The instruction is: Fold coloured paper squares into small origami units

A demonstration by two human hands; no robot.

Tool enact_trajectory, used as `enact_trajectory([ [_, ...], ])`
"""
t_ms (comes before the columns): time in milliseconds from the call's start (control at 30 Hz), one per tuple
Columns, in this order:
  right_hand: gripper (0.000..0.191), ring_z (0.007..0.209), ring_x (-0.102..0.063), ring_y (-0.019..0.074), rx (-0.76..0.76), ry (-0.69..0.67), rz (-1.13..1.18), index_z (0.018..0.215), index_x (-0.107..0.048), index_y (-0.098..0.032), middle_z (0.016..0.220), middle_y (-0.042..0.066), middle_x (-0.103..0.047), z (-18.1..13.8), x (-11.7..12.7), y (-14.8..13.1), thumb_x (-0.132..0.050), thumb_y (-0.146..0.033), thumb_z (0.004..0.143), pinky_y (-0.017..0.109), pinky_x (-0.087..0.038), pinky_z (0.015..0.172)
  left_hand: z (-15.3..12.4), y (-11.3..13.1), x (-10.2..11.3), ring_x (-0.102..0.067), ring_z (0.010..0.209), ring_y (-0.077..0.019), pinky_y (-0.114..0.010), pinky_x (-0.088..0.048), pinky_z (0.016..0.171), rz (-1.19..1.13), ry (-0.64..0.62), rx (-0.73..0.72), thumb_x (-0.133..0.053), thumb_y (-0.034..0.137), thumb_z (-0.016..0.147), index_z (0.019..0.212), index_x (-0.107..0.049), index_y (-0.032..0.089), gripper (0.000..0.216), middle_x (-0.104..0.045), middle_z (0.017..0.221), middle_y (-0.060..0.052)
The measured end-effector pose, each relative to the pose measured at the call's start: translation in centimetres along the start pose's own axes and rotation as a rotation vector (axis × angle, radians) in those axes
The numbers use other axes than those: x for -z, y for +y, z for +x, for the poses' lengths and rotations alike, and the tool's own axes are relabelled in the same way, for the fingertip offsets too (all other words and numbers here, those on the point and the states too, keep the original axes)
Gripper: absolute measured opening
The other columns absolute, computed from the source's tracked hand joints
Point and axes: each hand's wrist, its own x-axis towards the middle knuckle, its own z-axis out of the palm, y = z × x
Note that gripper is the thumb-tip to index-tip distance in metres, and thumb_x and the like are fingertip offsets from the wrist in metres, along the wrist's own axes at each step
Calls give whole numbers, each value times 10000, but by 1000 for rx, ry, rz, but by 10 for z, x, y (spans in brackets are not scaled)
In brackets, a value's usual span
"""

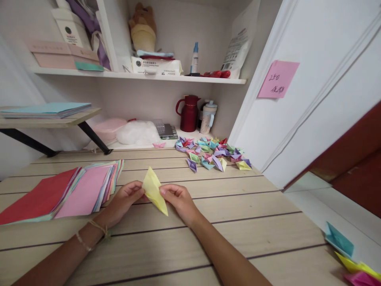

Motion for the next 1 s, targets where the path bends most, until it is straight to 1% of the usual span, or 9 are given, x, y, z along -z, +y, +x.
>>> enact_trajectory([
  [100, 269, 622, -544, 124, 9, -4, 3, 834, -683, -179, 702, 18, -641, 1, 0, 1, -665, -401, 682, 246, -418, 614, 1, -2, 0, -613, 684, -145, -262, -489, 686, -30, -7, 22, -649, 301, 676, 785, -624, 152, 187, -666, 738, -26],
  [200, 249, 647, -557, 127, -6, -21, 31, 793, -674, -181, 734, 16, -649, 1, 0, 1, -675, -397, 670, 247, -414, 635, 1, -3, -1, -616, 682, -143, -269, -494, 699, -42, -5, 24, -660, 292, 665, 784, -627, 155, 185, -674, 750, -27],
  [400, 226, 527, -472, 77, 1, -21, 38, 687, -590, -166, 578, -40, -544, 0, -2, -3, -698, -361, 653, 199, -368, 544, 0, -3, -2, -611, 658, -133, -263, -499, 685, -26, -24, 27, -667, 270, 659, 725, -639, 153, 137, -668, 694, -9],
  [467, 232, 527, -470, 78, -4, -9, 43, 715, -577, -172, 580, -41, -536, 0, -3, -4, -695, -362, 654, 198, -372, 539, 0, -3, -2, -604, 640, -123, -248, -494, 671, -19, -36, 20, -659, 260, 672, 732, -646, 156, 121, -663, 673, -2],
  [633, 264, 526, -484, 99, 11, 53, -21, 838, -605, -178, 588, -25, -556, 1, -3, 0, -630, -403, 701, 213, -384, 511, 0, -3, -1, -592, 610, -114, -230, -484, 639, 1, -49, 15, -644, 245, 693, 748, -654, 158, 103, -667, 668, -3],
  [733, 261, 510, -488, 96, 19, 66, -46, 898, -599, -176, 581, -24, -566, 1, -3, 3, -615, -365, 718, 209, -386, 495, 1, -4, -1, -590, 592, -112, -230, -483, 622, -3, -30, 19, -647, 245, 691, 773, -652, 159, 119, -669, 670, -2],
  [833, 312, 488, -489, 91, -4, 57, -80, 953, -585, -167, 571, -27, -572, 2, -3, 5, -641, -321, 688, 203, -395, 473, 2, -5, -1, -592, 590, -113, -237, -485, 623, -2, 0, 31, -653, 259, 684, 788, -645, 156, 146, -667, 666, 0],
  [900, 328, 465, -484, 87, -9, 51, -111, 956, -585, -157, 553, -30, -571, 2, -4, 7, -650, -309, 673, 203, -403, 458, 2, -5, -1, -596, 604, -121, -249, -486, 628, 1, 18, 33, -653, 274, 681, 801, -643, 151, 172, -667, 679, -6],
  [1000, 248, 455, -480, 85, 63, 108, -178, 882, -603, -148, 534, -27, -566, 2, -4, 9, -633, -301, 689, 199, -404, 453, 2, -4, -2, -607, 663, -138, -259, -483, 655, 9, 12, 29, -643, 297, 689, 831, -641, 148, 205, -673, 720, -20],
])
